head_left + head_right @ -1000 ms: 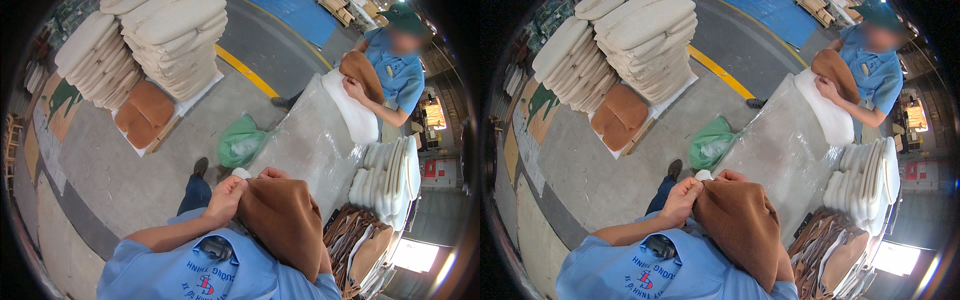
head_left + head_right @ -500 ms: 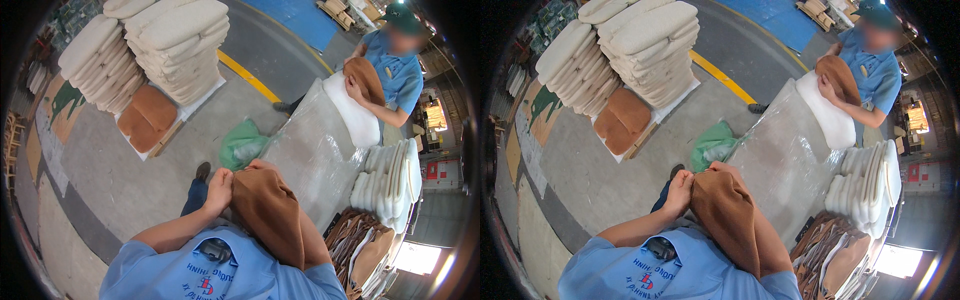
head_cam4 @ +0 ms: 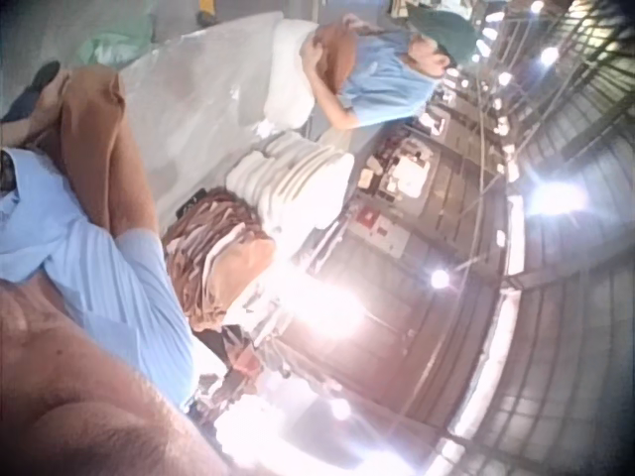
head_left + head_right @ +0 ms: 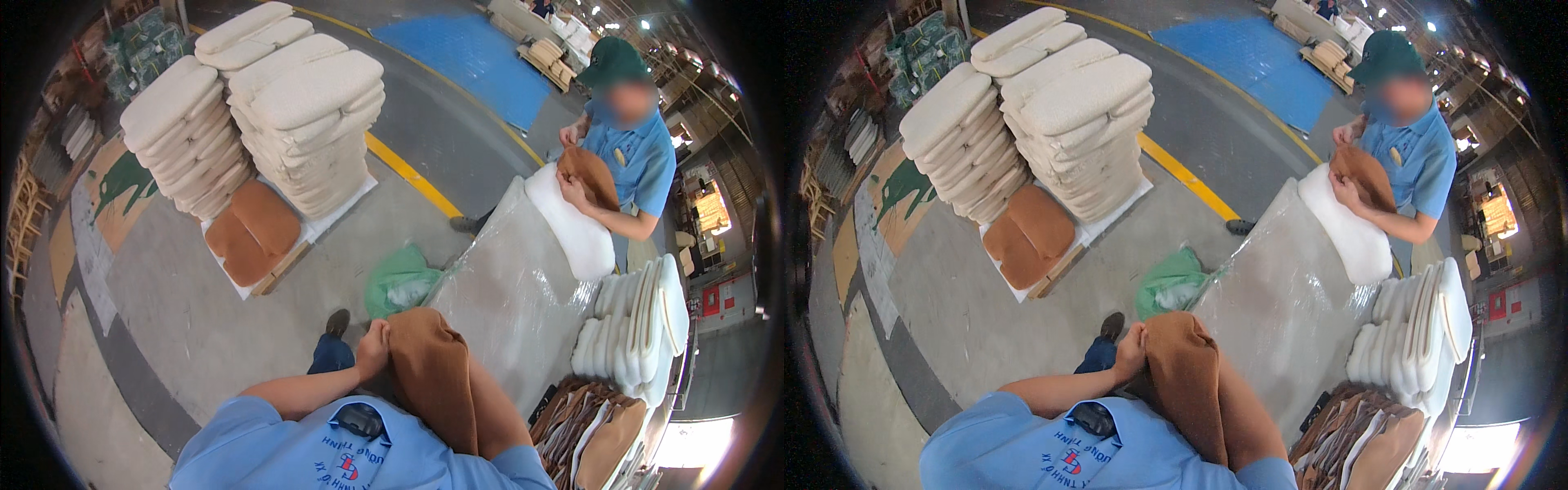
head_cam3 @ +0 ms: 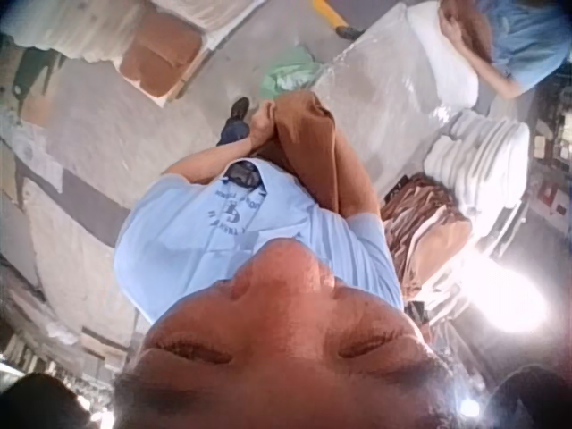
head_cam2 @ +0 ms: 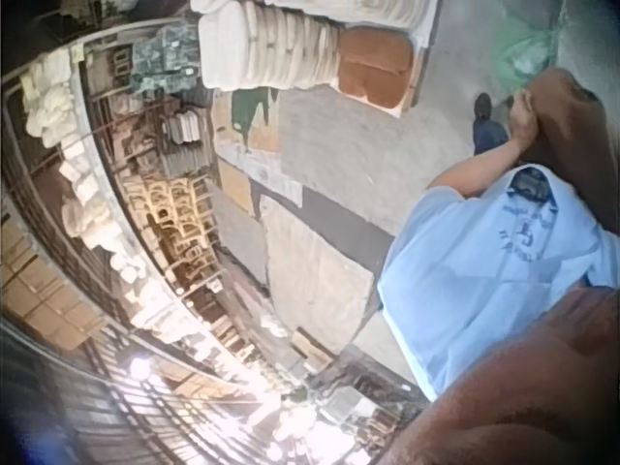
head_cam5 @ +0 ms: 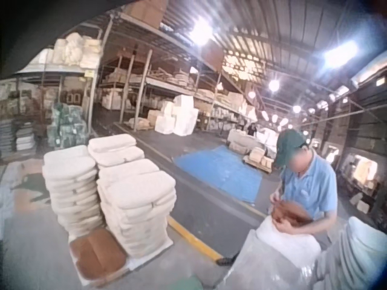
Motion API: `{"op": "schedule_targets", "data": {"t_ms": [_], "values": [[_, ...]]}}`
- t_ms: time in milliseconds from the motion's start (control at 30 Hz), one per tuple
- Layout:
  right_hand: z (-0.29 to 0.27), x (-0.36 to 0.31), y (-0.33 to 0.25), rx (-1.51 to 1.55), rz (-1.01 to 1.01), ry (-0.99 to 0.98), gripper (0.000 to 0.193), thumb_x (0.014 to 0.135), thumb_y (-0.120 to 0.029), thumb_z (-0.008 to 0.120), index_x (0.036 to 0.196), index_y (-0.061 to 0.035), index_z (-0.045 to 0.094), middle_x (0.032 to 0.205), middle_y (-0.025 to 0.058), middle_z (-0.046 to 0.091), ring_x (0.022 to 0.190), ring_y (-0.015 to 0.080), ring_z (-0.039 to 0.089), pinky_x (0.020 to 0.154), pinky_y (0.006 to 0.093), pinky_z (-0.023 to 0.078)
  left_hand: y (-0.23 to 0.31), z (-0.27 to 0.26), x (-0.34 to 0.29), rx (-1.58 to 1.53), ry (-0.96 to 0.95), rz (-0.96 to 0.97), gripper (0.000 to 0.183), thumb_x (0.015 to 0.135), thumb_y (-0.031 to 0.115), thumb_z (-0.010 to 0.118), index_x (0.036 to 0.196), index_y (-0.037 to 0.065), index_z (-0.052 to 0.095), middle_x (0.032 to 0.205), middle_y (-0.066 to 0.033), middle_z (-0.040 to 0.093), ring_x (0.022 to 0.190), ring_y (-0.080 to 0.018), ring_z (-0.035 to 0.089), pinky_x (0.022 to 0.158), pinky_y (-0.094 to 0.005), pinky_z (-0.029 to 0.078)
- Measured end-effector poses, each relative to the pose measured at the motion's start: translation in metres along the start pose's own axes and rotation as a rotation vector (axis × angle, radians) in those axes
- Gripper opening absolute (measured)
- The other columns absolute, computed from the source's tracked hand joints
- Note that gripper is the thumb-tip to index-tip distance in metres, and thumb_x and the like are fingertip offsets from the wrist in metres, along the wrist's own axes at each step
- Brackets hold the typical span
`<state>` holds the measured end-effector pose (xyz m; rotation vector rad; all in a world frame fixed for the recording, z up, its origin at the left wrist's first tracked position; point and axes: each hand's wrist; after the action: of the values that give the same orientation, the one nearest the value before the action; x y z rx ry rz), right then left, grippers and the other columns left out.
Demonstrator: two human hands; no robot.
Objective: The person inserts white foam inserts into brown fabric covers, aligns edges, and stacks the finished cushions. They repeat this process for multiple units at a work table in a factory setting.
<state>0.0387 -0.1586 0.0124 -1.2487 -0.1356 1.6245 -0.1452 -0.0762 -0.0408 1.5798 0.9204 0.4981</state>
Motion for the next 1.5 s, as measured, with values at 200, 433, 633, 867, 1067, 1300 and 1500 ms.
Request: {"op": "schedule_targets", "data": {"t_ms": [200,433,633,867,1067,1300,1500], "values": [[0.0,0.001,0.007,-0.163,-0.083,0.028,0.023,0.101,-0.021,0.064,0.116,-0.0034,0.067,0.106,0.0057,0.069,0.098,0.0147,0.063,0.085,0.0327,0.052,-0.005,-0.003,0.006,0.076,-0.043,0.069,0.024,0.111,0.031,0.048,0.125,0.012,0.052,0.099,-0.0321,0.066,0.095,-0.0562,0.063,0.078,-0.0622,0.048],[-0.005,0.009,0.016,-0.254,-0.145,0.069,0.031,0.102,-0.025,0.065,0.123,-0.0018,0.065,0.113,0.0091,0.069,0.104,0.0175,0.064,0.091,0.0354,0.052,0.004,-0.02,0.022,0.164,-0.2,0.074,0.029,0.104,0.012,0.056,0.134,0.014,0.057,0.117,-0.0248,0.067,0.106,-0.0448,0.066,0.088,-0.0525,0.052],[-0.016,0.011,0.021,-0.318,-0.211,0.097,0.038,0.103,-0.028,0.066,0.129,-0.0004,0.064,0.119,0.012,0.07,0.11,0.02,0.064,0.096,0.0377,0.052,0.02,-0.053,0.066,-0.317,-0.882,-0.153,0.076,0.083,-0.015,0.052,0.156,0.007,0.046,0.147,-0.0056,0.059,0.136,-0.02,0.053,0.116,-0.0347,0.04],[-0.037,-0.041,-0.014,-0.662,-0.36,0.243,0.047,0.105,-0.033,0.067,0.137,0.0008,0.061,0.129,0.0152,0.069,0.119,0.0227,0.063,0.104,0.0404,0.05,0.023,-0.056,0.085,-0.323,-1.244,-0.288,0.086,0.09,-0.009,0.066,0.167,0.011,0.032,0.157,-0.0079,0.053,0.144,-0.0224,0.048,0.118,-0.0365,0.039],[0.031,-0.162,-0.015,-0.427,-0.218,0.19,0.055,0.107,-0.025,0.065,0.155,-0.0019,0.049,0.146,0.0091,0.06,0.133,0.0177,0.054,0.113,0.0357,0.044,0.016,-0.071,0.093,-0.195,-1.271,-0.108,0.093,0.093,0.0,0.074,0.17,0.012,0.022,0.164,-0.0116,0.045,0.152,-0.0275,0.039,0.124,-0.0422,0.033],[0.049,-0.202,0.01,-0.373,-0.238,0.114,0.057,0.106,-0.02,0.066,0.158,-0.0057,0.046,0.149,0.0058,0.058,0.134,0.0152,0.052,0.115,0.0341,0.041,0.09,-0.236,0.278,0.4,-0.229,0.105,0.136,0.081,0.024,0.091,0.169,0.007,-0.012,0.173,-0.0246,0.023,0.157,-0.037,0.032,0.128,-0.0463,0.029],[0.038,-0.213,0.026,-0.323,-0.203,0.234,0.059,0.106,-0.019,0.067,0.159,-0.0056,0.045,0.148,0.0076,0.059,0.135,0.0151,0.052,0.115,0.0338,0.042,0.175,-0.236,0.324,0.495,-0.222,0.209,0.116,0.079,0.012,0.086,0.171,0.009,0.015,0.166,-0.025,0.038,0.15,-0.0377,0.041,0.121,-0.0434,0.037]]}}
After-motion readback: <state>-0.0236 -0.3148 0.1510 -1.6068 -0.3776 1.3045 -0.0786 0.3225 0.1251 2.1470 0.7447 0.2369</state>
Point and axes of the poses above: each hand's wrist, its own x-axis towards the middle knuckle, its own z-axis out of the palm, y = z × x
